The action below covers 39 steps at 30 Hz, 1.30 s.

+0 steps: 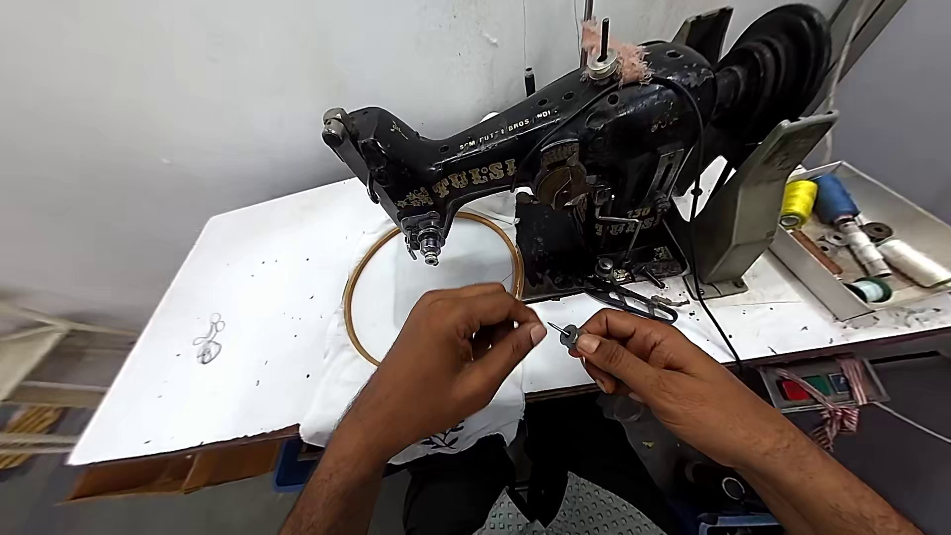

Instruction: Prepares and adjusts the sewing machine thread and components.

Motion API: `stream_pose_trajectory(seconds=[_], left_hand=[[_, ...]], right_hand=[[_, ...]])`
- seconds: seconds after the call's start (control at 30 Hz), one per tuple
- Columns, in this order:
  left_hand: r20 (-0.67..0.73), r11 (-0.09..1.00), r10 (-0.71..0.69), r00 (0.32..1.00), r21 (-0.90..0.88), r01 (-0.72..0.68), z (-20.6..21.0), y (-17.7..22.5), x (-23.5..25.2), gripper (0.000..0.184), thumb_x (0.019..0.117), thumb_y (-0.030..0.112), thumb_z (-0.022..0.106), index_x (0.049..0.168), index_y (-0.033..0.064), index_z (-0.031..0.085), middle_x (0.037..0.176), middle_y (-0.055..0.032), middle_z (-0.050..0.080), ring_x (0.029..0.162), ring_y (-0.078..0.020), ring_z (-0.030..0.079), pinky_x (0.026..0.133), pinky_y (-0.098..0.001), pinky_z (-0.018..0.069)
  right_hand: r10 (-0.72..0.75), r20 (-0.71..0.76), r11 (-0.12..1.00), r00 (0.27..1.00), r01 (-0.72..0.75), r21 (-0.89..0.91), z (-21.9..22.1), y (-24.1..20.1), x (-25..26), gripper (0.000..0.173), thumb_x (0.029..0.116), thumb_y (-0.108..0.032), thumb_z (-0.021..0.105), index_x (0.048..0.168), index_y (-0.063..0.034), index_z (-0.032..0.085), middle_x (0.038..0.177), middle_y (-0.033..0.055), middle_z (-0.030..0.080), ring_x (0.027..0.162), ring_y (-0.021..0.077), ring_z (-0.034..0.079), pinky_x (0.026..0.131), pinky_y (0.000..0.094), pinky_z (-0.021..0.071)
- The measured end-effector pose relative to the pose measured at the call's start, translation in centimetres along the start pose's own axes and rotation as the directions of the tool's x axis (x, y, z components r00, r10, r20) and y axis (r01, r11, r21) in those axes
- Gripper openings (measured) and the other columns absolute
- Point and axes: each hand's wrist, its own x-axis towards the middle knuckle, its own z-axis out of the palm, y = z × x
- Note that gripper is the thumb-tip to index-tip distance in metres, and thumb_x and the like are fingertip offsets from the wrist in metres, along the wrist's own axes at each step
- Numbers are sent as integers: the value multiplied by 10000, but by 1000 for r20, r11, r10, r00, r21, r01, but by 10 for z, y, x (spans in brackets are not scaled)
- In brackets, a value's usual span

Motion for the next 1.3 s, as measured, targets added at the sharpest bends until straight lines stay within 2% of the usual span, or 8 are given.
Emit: stream_pose_trajectory(seconds=[0.23, 0.4, 0.5, 0.63, 0.77, 0.97, 1.13, 1.3], left_hand=[[312, 991, -91, 946, -68, 118, 21, -26, -10, 229, 1018, 290, 584, 930, 147, 740, 706, 101, 622, 605, 19, 562, 539, -167, 470], [108, 989, -88, 990, -106, 100, 35, 1, 23, 193, 1032, 209, 590, 934, 97, 713, 631, 61, 580, 484, -37, 480, 428, -207, 392], [64, 997, 0, 998, -76, 5, 42, 30, 17, 186, 1003, 224, 585, 910, 125, 712, 672, 98, 582, 556, 4, 524, 489, -188, 456], [205, 957, -38, 978, -273, 94, 67, 15, -7, 260, 1034, 270, 575, 927, 97, 738, 718, 73, 638, 635, 33, 568, 576, -155, 482], [184, 935, -189, 965, -268, 234, 69, -7, 9, 216, 1014, 244, 598, 930, 98, 733, 693, 42, 649, 577, -41, 602, 517, -228, 517], [43, 979, 23, 999, -204, -13, 67, 38, 1, 229, 1021, 243, 590, 911, 107, 739, 746, 73, 629, 653, 15, 576, 565, -168, 496], [188, 972, -19, 982, -228, 63, 87, -4, -7, 261, 1026, 288, 598, 945, 115, 775, 771, 62, 665, 676, 2, 598, 604, -198, 510], [-14, 991, -7, 1000, -133, 5, 64, 22, 12, 197, 996, 217, 592, 903, 114, 733, 721, 93, 611, 602, 15, 546, 523, -173, 476]], right_hand=[[-71, 73, 980, 995, 83, -179, -21, -13, -12, 219, 1040, -315, 561, 947, -177, 703, 666, -7, 575, 537, 66, 486, 469, 162, 353], [-53, 133, 925, 990, 99, -367, -22, -18, -21, 228, 1034, -359, 560, 928, -223, 710, 674, -64, 592, 573, 40, 538, 491, 162, 408], [-55, 51, 874, 997, 73, -480, -25, -17, -25, 230, 1029, -365, 543, 896, -253, 694, 639, -99, 564, 531, 17, 507, 456, 169, 387], [-38, 35, 906, 999, 50, -420, -40, -22, -33, 223, 1031, -342, 564, 911, -220, 706, 645, -69, 574, 539, 37, 510, 464, 164, 380], [16, 150, 940, 989, 36, -340, -44, -23, -35, 242, 1027, -371, 574, 929, -208, 724, 647, -55, 570, 552, 32, 507, 479, 155, 377], [5, 76, 908, 997, 27, -418, -46, -20, -33, 220, 1018, -337, 577, 889, -224, 715, 635, -75, 575, 533, 27, 503, 463, 161, 375], [41, 174, 971, 984, 2, -238, -56, -21, -37, 237, 1028, -329, 583, 925, -170, 726, 665, -38, 581, 575, 26, 510, 509, 143, 391], [62, 261, 946, 963, 27, -322, -50, -22, -36, 238, 1029, -367, 578, 920, -209, 720, 680, -80, 593, 580, -3, 515, 505, 131, 388]])
